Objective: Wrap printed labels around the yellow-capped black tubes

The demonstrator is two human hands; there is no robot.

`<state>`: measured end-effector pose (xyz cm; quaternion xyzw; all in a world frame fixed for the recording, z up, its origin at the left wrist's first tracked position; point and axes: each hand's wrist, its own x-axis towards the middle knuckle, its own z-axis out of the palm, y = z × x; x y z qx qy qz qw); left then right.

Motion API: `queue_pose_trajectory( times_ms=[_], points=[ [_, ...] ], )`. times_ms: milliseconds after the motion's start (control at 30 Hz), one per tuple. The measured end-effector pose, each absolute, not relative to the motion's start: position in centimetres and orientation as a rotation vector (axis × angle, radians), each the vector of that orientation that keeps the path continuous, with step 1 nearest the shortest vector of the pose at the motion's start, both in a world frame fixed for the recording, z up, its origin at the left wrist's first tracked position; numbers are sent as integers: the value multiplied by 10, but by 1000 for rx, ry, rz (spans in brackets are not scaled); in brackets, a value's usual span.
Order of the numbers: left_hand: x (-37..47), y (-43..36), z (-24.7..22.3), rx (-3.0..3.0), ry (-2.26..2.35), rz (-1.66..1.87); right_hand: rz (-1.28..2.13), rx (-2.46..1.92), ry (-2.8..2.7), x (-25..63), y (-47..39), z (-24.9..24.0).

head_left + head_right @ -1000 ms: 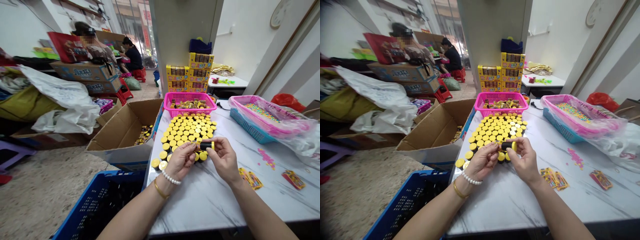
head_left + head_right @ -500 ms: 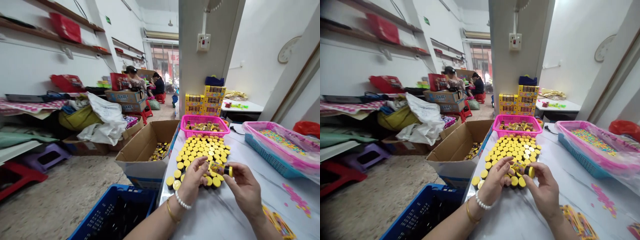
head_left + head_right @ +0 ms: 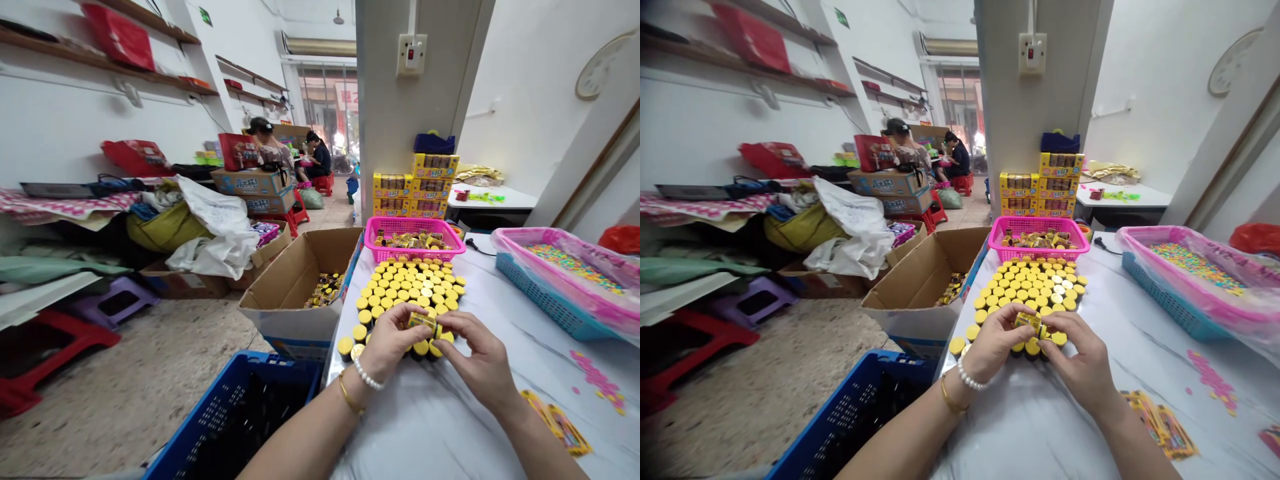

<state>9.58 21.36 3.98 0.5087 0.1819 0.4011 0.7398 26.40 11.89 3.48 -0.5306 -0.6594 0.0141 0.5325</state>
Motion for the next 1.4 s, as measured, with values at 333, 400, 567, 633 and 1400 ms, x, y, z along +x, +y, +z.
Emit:
queue_pose_trajectory(
  times_ms=[333, 400, 567, 633, 1400],
  points=[
    [95, 212, 36, 1200, 408, 819, -128, -1192, -1595, 253, 118, 34],
    [96, 212, 36, 1242, 414, 840, 10, -1229, -1508, 251, 119, 34],
    [96, 213, 38, 1102, 360, 725, 0, -1238, -1485, 257, 118, 36],
    [96, 213, 38, 1095, 369, 732, -39, -1245, -1482, 258, 118, 33],
    [101, 215, 31, 1211, 455, 752, 1019, -1137, -965, 258, 130, 23]
  ],
)
